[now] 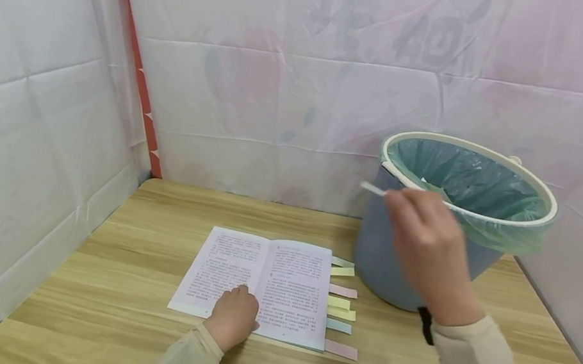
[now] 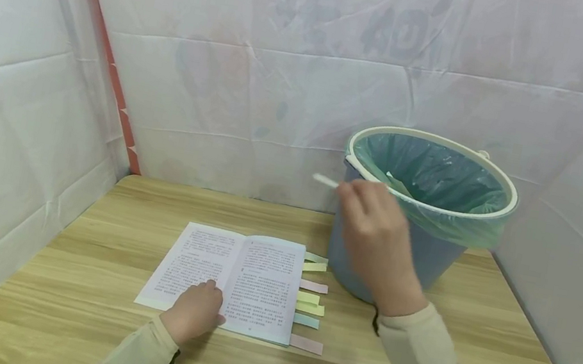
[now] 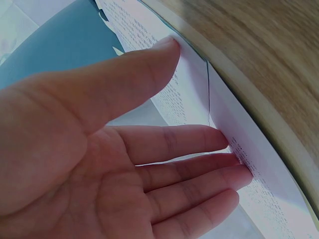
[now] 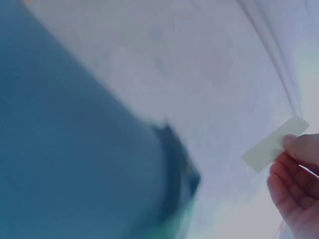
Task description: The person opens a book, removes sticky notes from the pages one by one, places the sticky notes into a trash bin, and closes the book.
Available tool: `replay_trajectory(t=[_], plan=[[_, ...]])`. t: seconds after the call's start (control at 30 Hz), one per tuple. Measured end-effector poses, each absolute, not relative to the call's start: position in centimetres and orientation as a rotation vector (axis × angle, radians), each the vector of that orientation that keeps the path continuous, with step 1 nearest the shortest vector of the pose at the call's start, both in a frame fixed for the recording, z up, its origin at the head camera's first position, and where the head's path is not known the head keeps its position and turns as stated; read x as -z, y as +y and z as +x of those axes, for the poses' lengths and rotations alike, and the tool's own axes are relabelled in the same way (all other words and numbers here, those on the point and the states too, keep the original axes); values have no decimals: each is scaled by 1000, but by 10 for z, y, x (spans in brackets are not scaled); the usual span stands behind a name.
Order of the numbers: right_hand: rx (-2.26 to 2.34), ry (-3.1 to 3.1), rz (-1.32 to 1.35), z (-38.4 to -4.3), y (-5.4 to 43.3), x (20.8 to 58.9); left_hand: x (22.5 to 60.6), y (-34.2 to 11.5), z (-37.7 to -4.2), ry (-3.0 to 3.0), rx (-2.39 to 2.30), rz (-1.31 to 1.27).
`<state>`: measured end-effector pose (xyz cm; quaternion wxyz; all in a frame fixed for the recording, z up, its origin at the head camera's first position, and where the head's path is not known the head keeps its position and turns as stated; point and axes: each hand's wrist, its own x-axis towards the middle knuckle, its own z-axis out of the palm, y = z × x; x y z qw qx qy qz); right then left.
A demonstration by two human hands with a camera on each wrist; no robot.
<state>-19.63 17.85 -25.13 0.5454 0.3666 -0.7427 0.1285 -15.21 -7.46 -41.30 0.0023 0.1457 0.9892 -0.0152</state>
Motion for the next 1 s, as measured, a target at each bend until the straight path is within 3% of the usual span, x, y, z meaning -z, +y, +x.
replay_trajectory(t=[0.27, 1.0], plan=[[-322, -1915, 528, -203, 231, 213, 412, -73, -153, 3099, 32, 444], [-290, -2157, 443, -203, 257, 210, 411, -75, -154, 3091, 10, 433]])
